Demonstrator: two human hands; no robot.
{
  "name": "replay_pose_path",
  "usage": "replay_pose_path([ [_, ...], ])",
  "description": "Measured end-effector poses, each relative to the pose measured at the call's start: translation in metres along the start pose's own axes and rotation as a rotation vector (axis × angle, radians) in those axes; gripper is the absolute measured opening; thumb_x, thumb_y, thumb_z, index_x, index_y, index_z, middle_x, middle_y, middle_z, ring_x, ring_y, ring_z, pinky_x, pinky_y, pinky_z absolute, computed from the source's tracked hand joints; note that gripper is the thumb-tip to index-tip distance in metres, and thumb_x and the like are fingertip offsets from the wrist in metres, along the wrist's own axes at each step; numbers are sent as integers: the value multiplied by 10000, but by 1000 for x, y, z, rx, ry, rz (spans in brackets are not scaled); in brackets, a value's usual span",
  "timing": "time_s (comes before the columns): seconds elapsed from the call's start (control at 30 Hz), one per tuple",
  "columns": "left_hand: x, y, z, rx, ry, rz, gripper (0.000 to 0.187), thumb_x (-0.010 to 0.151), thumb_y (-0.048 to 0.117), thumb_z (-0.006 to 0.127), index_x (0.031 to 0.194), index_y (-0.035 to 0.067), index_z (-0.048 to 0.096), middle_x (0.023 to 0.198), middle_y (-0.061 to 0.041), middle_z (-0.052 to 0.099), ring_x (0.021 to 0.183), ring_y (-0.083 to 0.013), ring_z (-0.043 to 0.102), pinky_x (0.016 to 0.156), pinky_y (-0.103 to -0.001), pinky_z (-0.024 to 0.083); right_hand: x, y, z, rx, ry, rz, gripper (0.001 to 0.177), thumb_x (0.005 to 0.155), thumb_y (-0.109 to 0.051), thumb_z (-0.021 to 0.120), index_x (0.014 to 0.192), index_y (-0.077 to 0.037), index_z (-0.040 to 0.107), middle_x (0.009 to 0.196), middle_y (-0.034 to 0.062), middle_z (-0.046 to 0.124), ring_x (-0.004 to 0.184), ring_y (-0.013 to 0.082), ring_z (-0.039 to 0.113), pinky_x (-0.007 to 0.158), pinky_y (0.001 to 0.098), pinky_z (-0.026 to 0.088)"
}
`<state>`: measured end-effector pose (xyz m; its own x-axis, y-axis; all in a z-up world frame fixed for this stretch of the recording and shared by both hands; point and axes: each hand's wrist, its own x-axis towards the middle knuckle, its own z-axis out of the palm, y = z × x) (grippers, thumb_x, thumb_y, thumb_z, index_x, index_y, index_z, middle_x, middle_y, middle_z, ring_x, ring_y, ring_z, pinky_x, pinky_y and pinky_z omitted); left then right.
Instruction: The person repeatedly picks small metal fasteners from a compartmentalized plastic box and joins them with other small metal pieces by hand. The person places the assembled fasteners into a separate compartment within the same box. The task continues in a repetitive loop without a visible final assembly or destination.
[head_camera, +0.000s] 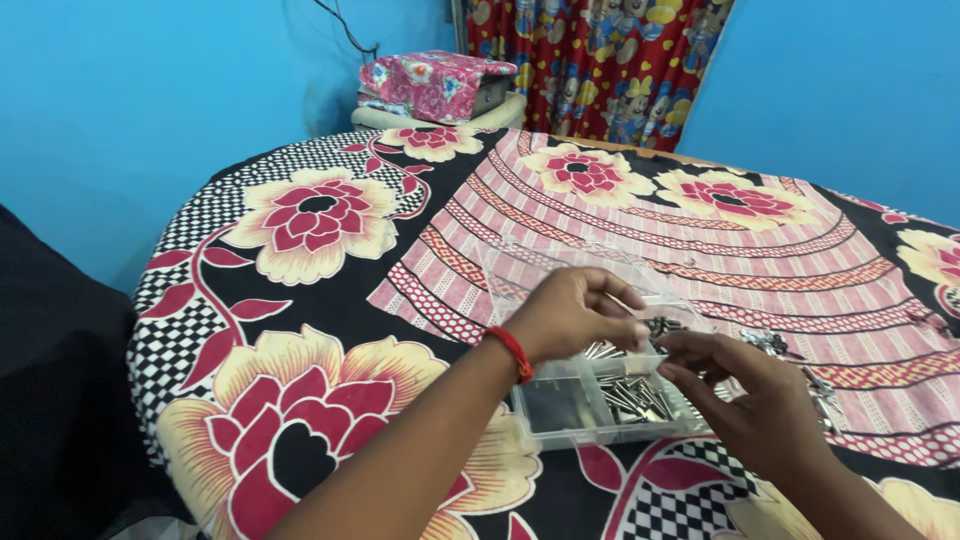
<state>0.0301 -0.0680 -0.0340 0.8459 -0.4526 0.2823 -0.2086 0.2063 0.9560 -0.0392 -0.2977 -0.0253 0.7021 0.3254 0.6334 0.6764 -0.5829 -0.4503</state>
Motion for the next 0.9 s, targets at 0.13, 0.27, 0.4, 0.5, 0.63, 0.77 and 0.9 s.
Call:
replay_pose_path([
  [0.13,2,2,-37,120,145,86,241,810,45,822,996,-63,713,852,-123,777,775,-172,779,731,-283,636,-1,0,2,-77,-59,89,315,798,-147,789,1112,-132,771,848,36,816,729,127,723,644,291,618],
  [0.27,-7,11,-66,288,250,92,208,786,67,850,940,-15,737,839,-104,785,759,-154,768,718,-275,618,-1,0,4,-113,-108,127,341,799,-201,807,1136,-158,773,868,27,823,711,133,723,619,297,624],
  [0.4,-23,25,-76,802,252,86,156,700,77,871,838,57,803,816,-67,797,741,-136,764,704,-285,601,0,2,3,-164,-146,161,350,817,-241,811,1160,-179,777,858,28,823,714,140,727,627,302,630],
  [0.5,-35,34,-70,912,163,26,127,702,60,828,824,79,799,797,-78,798,735,-152,781,717,-285,617,-1,3,5,-177,-142,181,311,820,-250,811,1117,-166,773,862,39,822,734,146,732,640,311,632],
  [0.63,-41,43,-60,1025,108,-52,148,693,57,820,832,106,812,819,-58,794,777,-167,777,742,-309,605,-1,3,5,-187,-150,205,318,818,-248,815,1126,-177,780,884,33,830,756,146,745,656,314,640],
  [0.77,-44,48,-55,1136,61,-91,153,679,47,812,792,150,823,818,-23,793,807,-171,766,774,-328,597,0,1,5,-217,-161,214,341,817,-249,818,1151,-192,783,899,18,830,754,145,744,650,315,641],
  [0.9,-44,47,-53,1228,45,-75,165,663,15,788,739,159,818,788,-18,794,796,-185,769,860,-348,560,0,-1,5,-251,-159,223,331,820,-257,825,1143,-193,787,898,17,827,739,146,741,642,318,636],
])
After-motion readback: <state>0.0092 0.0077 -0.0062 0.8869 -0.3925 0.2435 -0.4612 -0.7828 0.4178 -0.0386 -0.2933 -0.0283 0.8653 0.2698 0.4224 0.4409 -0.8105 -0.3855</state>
